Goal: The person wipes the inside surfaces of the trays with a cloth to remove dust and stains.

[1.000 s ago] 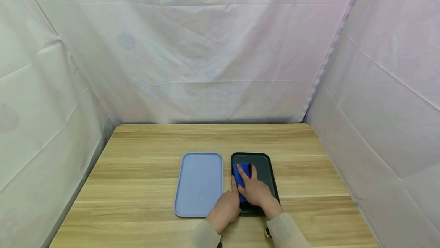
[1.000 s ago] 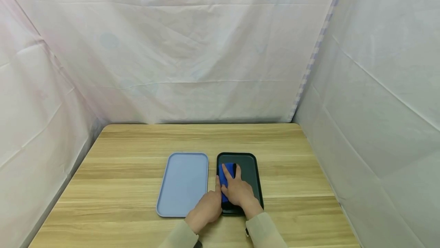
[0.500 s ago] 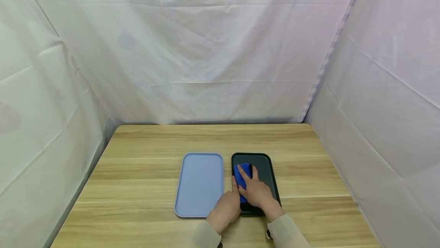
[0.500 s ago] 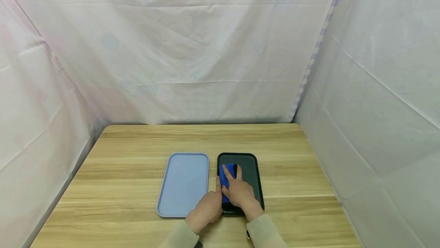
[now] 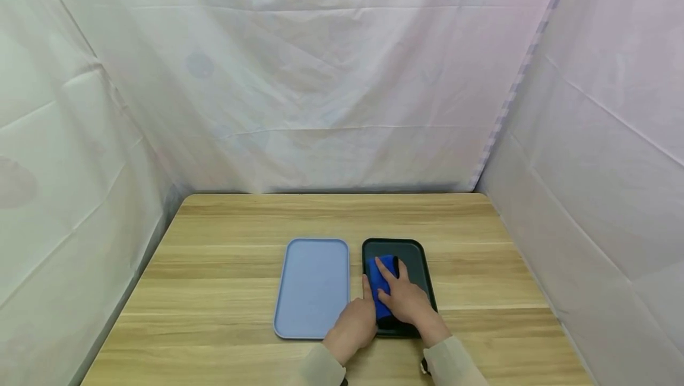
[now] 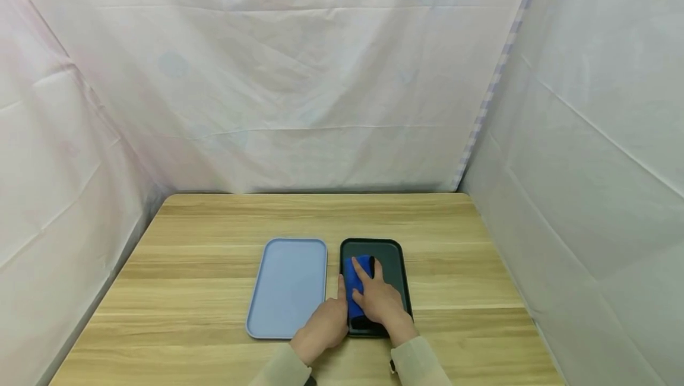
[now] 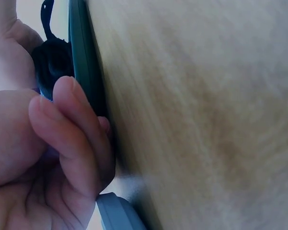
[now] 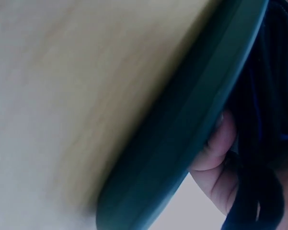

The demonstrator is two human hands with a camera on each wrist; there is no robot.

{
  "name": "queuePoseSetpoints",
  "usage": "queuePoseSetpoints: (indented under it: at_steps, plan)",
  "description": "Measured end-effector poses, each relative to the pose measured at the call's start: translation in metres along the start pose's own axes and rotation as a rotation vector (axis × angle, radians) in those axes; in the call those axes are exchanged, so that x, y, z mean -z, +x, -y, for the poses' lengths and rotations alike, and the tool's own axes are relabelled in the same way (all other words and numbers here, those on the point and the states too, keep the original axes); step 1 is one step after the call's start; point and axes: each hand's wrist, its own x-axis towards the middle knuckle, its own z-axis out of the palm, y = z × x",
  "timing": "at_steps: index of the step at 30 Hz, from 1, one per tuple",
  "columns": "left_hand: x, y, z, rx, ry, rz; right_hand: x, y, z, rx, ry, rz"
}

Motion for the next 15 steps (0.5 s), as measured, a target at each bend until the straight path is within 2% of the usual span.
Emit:
queuePoseSetpoints:
  at_steps: [9, 15]
  plan:
    - [-0.0027, 0.0016, 0.0, -0.005, 0.042, -0.009, 0.0042, -0.0049, -0.0059, -0.002, 0.02, -0.015]
    - [-0.0031, 0.0023, 0.0001, 0.006, 0.037, -0.005, 0.005, -0.0067, -0.0098, -0.027, 0.019, -0.018]
